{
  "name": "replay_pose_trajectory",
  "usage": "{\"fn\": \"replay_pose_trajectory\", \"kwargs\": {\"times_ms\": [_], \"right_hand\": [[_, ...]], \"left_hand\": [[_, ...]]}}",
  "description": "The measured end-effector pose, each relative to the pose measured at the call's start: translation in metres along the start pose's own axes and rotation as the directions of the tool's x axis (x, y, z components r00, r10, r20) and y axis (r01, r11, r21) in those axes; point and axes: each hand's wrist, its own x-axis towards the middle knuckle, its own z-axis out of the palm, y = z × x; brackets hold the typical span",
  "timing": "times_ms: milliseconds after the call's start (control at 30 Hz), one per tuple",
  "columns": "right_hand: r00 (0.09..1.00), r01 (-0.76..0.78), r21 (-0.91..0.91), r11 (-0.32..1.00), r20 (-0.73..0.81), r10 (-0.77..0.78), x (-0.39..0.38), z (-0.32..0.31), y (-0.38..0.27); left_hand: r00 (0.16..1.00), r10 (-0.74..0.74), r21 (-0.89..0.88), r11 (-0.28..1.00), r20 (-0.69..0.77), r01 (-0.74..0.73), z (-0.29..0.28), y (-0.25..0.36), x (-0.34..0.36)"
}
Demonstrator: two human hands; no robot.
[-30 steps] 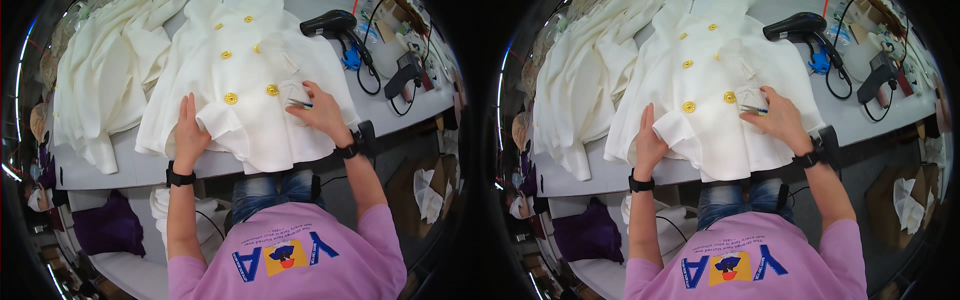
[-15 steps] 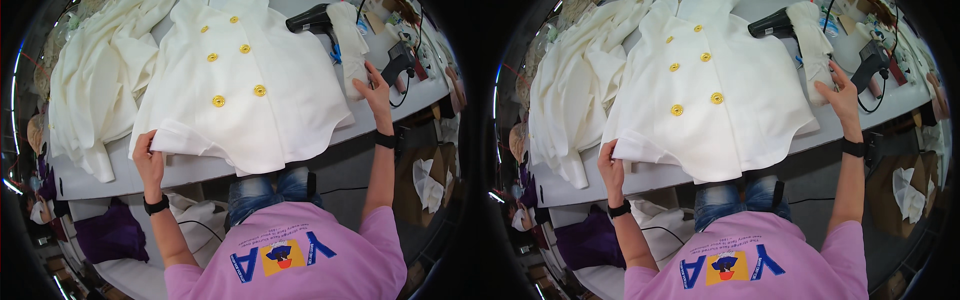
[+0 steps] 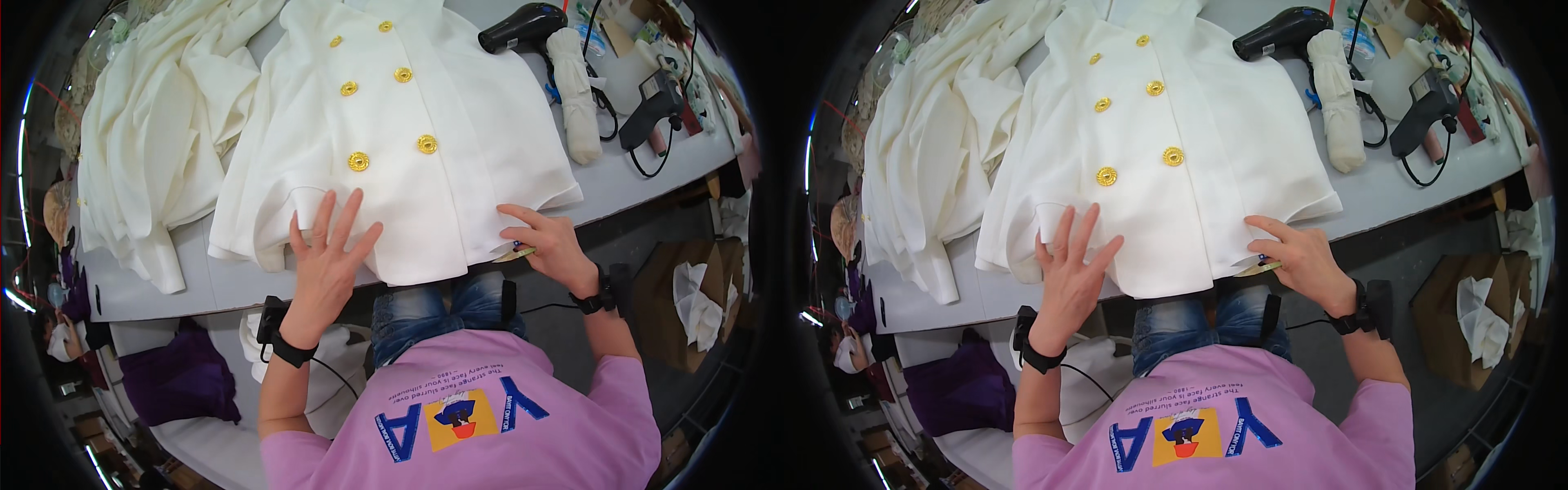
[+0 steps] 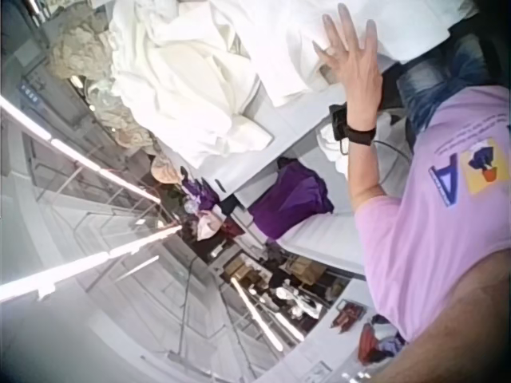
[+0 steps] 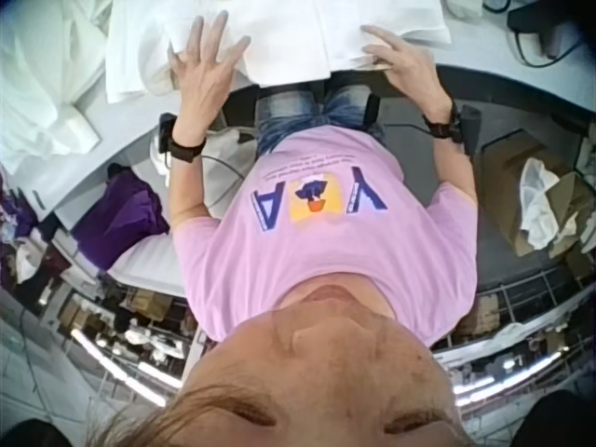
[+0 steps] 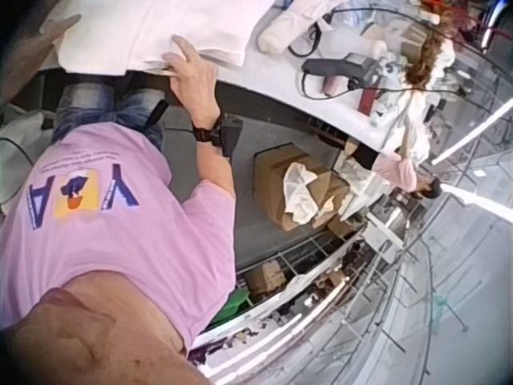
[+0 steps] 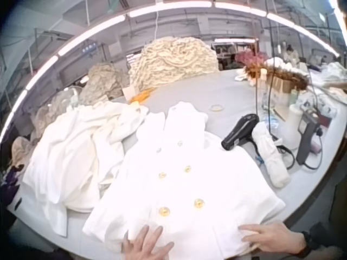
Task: Inspecting, trimming threads, and using a hair dryer to finish white vests with gold buttons.
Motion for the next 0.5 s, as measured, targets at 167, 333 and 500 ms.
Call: {"fn": "replay_pose_trajectory", "kwargs": {"times_ms": [167, 333, 500], "right_hand": [[0.976, 0.056, 0.274, 0.96, -0.216, 0.005, -0.001, -0.008, 0.005], [0.909, 0.117, 0.312, 0.943, -0.417, 0.025, 0.005, -0.024, 0.012], [0.872, -0.086, 0.609, 0.789, -0.337, 0.355, 0.029, -0.035, 0.016]], "left_hand": [[0.995, 0.094, -0.053, 0.994, -0.011, -0.095, 0.008, -0.005, 0.0], [0.957, -0.06, 0.108, 0.99, -0.283, 0.094, -0.02, -0.036, -0.005], [0.9, -0.311, -0.299, 0.929, -0.305, 0.22, -0.032, -0.069, 0.0]]}}
